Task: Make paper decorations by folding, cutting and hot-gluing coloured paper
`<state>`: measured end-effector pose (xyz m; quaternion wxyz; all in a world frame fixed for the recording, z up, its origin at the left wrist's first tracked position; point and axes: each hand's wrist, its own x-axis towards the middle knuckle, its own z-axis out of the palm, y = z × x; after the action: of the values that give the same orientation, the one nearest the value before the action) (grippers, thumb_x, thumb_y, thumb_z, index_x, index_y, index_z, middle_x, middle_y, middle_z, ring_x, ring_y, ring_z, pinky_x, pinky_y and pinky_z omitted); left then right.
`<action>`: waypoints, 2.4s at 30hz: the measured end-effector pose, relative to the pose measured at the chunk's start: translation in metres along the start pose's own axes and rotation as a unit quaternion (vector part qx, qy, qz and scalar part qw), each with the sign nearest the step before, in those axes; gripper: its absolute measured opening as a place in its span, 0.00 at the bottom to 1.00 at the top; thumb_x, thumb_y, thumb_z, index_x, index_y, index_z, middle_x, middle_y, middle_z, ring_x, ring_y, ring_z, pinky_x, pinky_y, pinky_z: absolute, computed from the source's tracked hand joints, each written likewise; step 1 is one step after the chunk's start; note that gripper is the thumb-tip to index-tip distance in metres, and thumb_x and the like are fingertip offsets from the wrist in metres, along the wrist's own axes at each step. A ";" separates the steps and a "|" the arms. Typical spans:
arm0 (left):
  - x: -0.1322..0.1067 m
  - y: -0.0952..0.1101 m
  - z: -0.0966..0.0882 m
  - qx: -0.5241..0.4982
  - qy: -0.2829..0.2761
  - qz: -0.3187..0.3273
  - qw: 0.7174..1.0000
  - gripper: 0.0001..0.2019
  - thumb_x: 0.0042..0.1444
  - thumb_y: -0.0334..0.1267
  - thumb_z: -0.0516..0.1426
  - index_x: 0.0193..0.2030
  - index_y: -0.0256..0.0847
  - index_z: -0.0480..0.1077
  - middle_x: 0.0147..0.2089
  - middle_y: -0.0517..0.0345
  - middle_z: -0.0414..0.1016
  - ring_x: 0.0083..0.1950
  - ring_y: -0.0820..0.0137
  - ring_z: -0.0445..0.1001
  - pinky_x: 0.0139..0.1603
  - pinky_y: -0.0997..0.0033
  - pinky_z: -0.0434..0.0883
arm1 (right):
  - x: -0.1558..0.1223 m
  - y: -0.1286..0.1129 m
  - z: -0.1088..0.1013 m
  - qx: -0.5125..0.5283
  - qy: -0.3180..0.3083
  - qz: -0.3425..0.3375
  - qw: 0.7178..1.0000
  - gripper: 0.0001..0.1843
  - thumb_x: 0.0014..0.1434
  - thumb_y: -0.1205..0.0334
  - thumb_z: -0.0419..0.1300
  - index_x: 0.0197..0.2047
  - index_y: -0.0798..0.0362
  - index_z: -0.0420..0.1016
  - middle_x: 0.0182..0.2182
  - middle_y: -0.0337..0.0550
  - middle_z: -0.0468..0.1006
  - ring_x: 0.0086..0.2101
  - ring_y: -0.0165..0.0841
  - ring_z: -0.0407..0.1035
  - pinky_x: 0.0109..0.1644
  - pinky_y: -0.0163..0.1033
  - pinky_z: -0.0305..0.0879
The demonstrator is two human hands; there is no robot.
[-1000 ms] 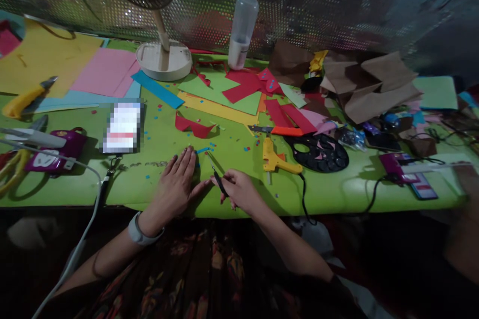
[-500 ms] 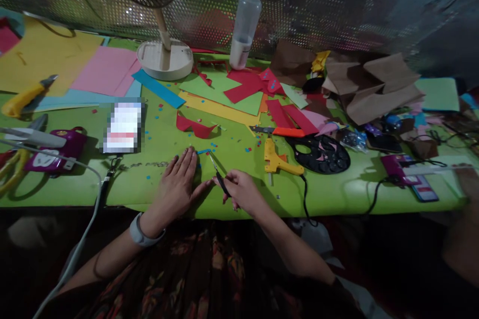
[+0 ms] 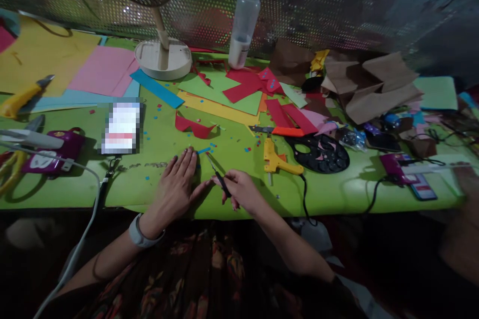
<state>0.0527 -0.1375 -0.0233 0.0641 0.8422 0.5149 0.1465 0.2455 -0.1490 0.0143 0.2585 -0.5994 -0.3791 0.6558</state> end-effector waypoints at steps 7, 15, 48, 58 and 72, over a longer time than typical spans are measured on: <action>0.000 0.000 0.001 0.003 0.007 0.004 1.000 0.41 0.66 0.60 0.43 0.70 0.21 0.54 0.73 0.31 0.51 0.74 0.50 0.53 0.71 0.49 0.54 | 0.002 -0.003 0.000 0.002 0.002 -0.008 1.000 0.26 0.46 0.38 0.67 0.29 0.52 0.66 0.14 0.32 0.73 0.08 0.21 0.55 0.10 0.27 0.48; 0.000 -0.001 0.003 -0.012 0.016 0.000 1.000 0.41 0.65 0.61 0.45 0.70 0.24 0.54 0.73 0.32 0.52 0.73 0.50 0.55 0.71 0.47 0.55 | 0.000 0.001 -0.006 0.001 0.013 -0.015 1.000 0.25 0.47 0.39 0.67 0.29 0.52 0.66 0.14 0.32 0.73 0.08 0.21 0.54 0.10 0.27 0.48; 0.000 0.000 0.000 -0.009 -0.001 0.001 1.000 0.40 0.65 0.59 0.46 0.71 0.22 0.52 0.73 0.32 0.49 0.74 0.49 0.52 0.71 0.47 0.53 | 0.005 0.003 0.004 -0.024 0.019 -0.022 0.999 0.23 0.52 0.41 0.66 0.29 0.51 0.64 0.16 0.30 0.73 0.08 0.21 0.55 0.10 0.28 0.50; 0.001 0.001 -0.001 -0.015 -0.001 -0.004 1.000 0.40 0.66 0.58 0.45 0.71 0.24 0.52 0.73 0.32 0.50 0.74 0.50 0.52 0.71 0.47 0.53 | 0.005 0.006 0.005 -0.031 0.022 -0.034 0.999 0.21 0.54 0.42 0.65 0.30 0.51 0.65 0.17 0.30 0.73 0.09 0.20 0.55 0.10 0.28 0.50; 0.000 -0.002 -0.004 0.004 -0.009 -0.002 1.000 0.40 0.65 0.60 0.44 0.70 0.24 0.55 0.73 0.34 0.51 0.73 0.51 0.54 0.71 0.49 0.55 | 0.001 0.001 0.002 -0.013 0.026 -0.035 0.999 0.24 0.50 0.40 0.67 0.29 0.51 0.64 0.16 0.31 0.73 0.09 0.20 0.53 0.10 0.28 0.48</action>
<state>0.0496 -0.1371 -0.0205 0.0655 0.8429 0.5163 0.1366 0.2433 -0.1497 0.0128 0.2834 -0.6057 -0.4016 0.6258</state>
